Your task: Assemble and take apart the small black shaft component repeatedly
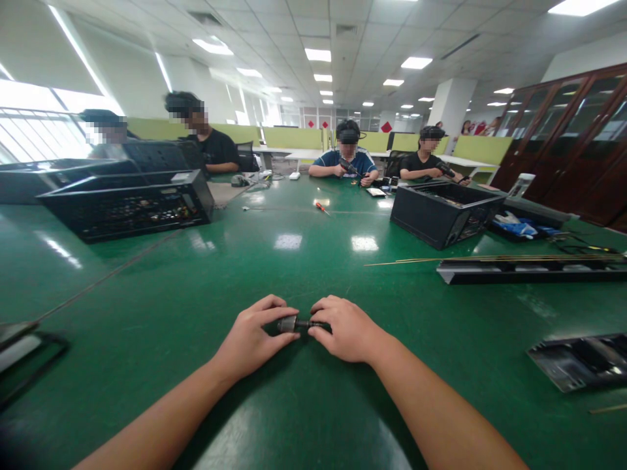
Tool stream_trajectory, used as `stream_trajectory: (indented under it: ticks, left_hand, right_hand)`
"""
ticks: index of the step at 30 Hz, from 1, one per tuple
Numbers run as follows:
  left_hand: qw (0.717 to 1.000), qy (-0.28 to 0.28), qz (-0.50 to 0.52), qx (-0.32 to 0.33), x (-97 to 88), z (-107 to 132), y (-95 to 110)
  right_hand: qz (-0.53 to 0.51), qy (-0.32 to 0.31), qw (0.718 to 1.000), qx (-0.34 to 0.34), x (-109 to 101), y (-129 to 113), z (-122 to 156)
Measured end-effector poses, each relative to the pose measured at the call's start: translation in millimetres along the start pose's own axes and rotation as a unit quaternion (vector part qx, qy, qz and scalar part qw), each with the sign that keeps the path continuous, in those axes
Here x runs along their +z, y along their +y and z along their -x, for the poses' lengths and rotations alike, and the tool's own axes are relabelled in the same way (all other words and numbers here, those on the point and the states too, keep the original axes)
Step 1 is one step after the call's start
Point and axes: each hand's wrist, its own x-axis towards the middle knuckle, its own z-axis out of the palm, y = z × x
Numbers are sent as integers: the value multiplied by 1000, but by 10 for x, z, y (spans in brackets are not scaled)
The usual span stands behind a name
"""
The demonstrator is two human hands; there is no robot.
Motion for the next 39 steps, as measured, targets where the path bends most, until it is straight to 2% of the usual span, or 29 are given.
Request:
stream_trajectory:
  ticks: [39]
  left_hand:
    - [1000, 11, -2, 2, -27, -4, -36]
  right_hand:
    - [0, 9, 1000, 5, -29, 41, 6]
